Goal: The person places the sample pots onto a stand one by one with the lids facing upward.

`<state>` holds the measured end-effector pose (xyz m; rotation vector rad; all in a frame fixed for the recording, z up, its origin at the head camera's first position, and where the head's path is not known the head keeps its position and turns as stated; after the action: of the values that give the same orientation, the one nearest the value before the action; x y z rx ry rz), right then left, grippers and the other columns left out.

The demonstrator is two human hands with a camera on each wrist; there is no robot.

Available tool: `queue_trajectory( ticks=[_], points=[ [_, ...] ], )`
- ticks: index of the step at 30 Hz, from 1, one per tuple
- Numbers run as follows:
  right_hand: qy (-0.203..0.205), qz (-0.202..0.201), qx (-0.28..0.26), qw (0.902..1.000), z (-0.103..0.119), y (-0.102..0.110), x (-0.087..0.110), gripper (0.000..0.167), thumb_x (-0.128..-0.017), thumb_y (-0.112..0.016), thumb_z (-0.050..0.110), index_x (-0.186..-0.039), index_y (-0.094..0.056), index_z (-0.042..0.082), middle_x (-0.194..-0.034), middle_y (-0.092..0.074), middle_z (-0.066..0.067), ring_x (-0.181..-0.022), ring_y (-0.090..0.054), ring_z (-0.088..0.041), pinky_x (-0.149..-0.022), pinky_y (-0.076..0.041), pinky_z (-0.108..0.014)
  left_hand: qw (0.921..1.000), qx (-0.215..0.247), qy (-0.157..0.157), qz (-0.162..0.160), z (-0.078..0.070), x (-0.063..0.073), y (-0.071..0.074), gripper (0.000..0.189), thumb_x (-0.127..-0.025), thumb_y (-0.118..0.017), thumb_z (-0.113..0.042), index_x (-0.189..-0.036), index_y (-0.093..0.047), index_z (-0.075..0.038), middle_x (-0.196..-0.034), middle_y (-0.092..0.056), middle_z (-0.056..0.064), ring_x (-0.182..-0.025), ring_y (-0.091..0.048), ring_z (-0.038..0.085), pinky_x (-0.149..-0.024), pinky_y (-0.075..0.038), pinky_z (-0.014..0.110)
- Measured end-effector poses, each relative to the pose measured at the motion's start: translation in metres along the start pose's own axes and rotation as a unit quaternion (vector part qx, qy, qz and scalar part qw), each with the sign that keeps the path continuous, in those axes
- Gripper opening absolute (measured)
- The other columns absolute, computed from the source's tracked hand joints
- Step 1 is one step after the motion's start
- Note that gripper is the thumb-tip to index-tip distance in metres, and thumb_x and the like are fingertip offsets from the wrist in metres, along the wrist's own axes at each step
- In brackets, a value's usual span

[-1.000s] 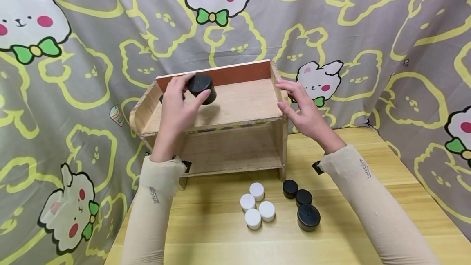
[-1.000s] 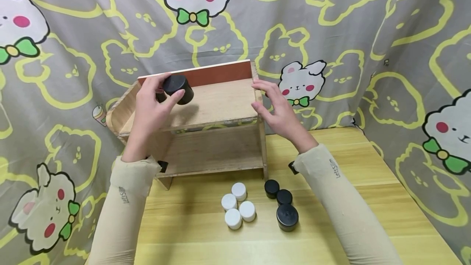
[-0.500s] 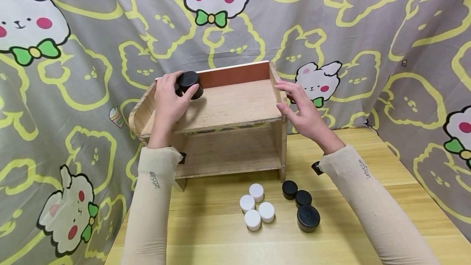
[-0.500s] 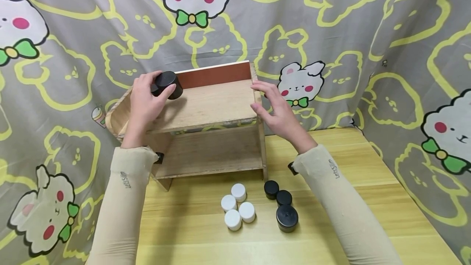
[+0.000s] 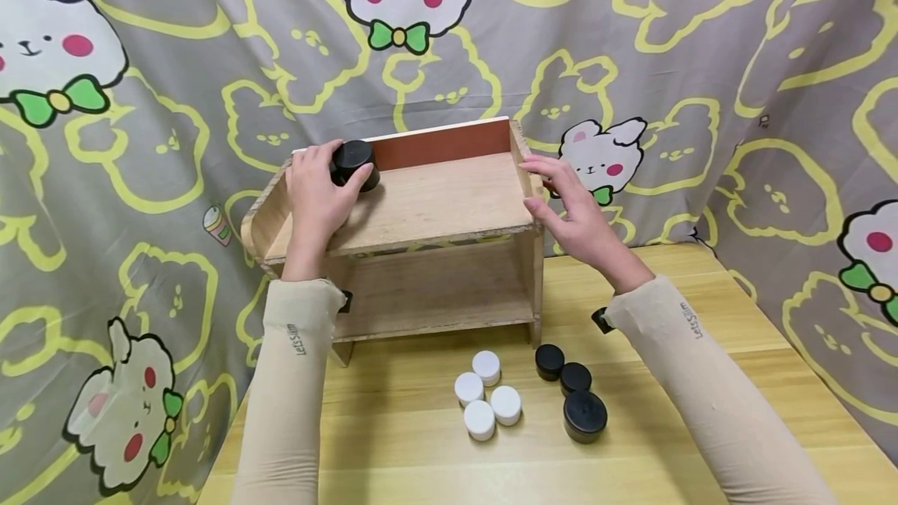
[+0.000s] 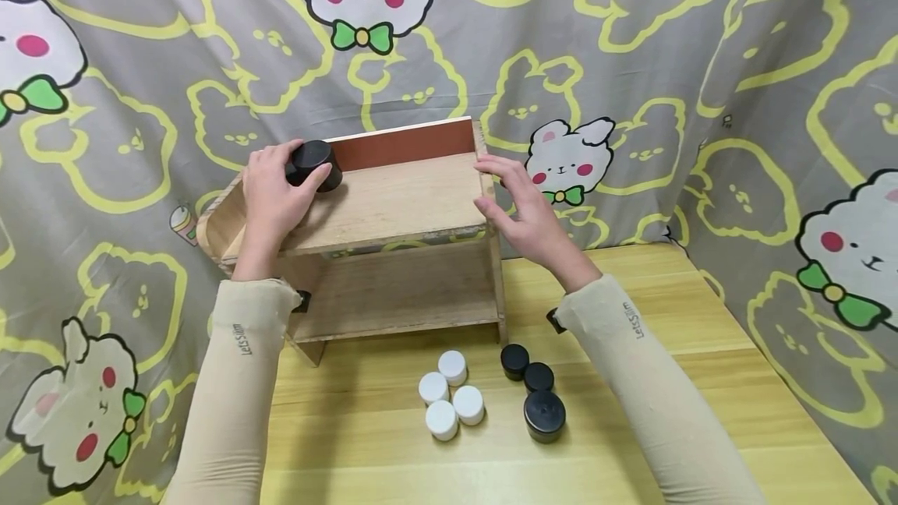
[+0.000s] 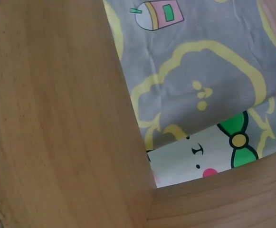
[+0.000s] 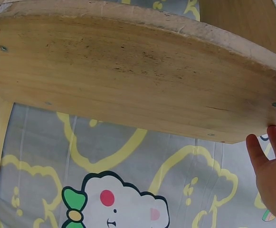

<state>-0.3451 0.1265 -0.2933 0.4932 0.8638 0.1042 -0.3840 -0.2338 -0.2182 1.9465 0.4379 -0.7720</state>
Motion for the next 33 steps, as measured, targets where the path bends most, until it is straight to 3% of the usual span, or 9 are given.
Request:
queue_trajectory(
  ticks=[7,17,23,33],
  points=[
    [0.000,-0.004,-0.002,1.0000,0.0004,0.0011,-0.0006,0.048,-0.102,-0.063,0.010,-0.148,-0.051,0.013,-0.161,-0.041,-0.001,-0.146,-0.040,-0.022,-0.114,-0.037,-0.061,0.9999,-0.009,0.002,-0.006,0.0021,0.0005,-0.0027,0.065,-0.091,-0.074,-0.048,-0.139,-0.063,-0.005,-0.139,-0.064,0.021,-0.130,-0.049,0.043,-0.112,-0.030,0.058],
    [-0.002,0.002,0.002,1.0000,-0.0001,0.0005,-0.0004,0.047,-0.104,-0.061,0.018,-0.149,-0.050,0.013,-0.161,-0.040,-0.001,-0.146,-0.039,-0.022,-0.115,-0.037,-0.060,0.9998,-0.011,0.004,-0.017,0.0022,0.0066,-0.0031,0.063,-0.090,-0.076,-0.048,-0.137,-0.066,-0.006,-0.136,-0.067,0.017,-0.123,-0.052,0.043,-0.107,-0.031,0.058],
    [0.000,0.002,-0.002,1.0000,0.0013,-0.0002,-0.0005,0.048,-0.103,-0.062,0.015,-0.149,-0.051,0.014,-0.160,-0.041,-0.001,-0.147,-0.040,-0.021,-0.116,-0.038,-0.053,0.9997,-0.020,0.010,-0.011,0.0044,0.0083,-0.0050,0.063,-0.090,-0.075,-0.048,-0.136,-0.066,-0.006,-0.135,-0.068,0.017,-0.122,-0.052,0.043,-0.107,-0.030,0.058],
    [-0.006,0.000,-0.004,1.0000,0.0009,0.0009,0.0001,0.049,-0.102,-0.063,0.012,-0.149,-0.051,0.016,-0.160,-0.041,-0.001,-0.146,-0.040,-0.022,-0.117,-0.037,-0.054,0.9996,-0.025,0.015,-0.002,0.0039,0.0088,-0.0060,0.065,-0.091,-0.074,-0.051,-0.138,-0.065,-0.008,-0.136,-0.068,0.016,-0.122,-0.051,0.042,-0.107,-0.030,0.058]
  ],
)
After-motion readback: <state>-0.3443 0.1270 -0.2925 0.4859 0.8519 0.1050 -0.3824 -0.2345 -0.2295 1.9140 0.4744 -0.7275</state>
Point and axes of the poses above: each hand's wrist, its own x-axis away from the middle knuckle, its own y-axis out of the back of the hand, z = x × y, the point moved 6 cm from there along -x, towards the middle knuckle
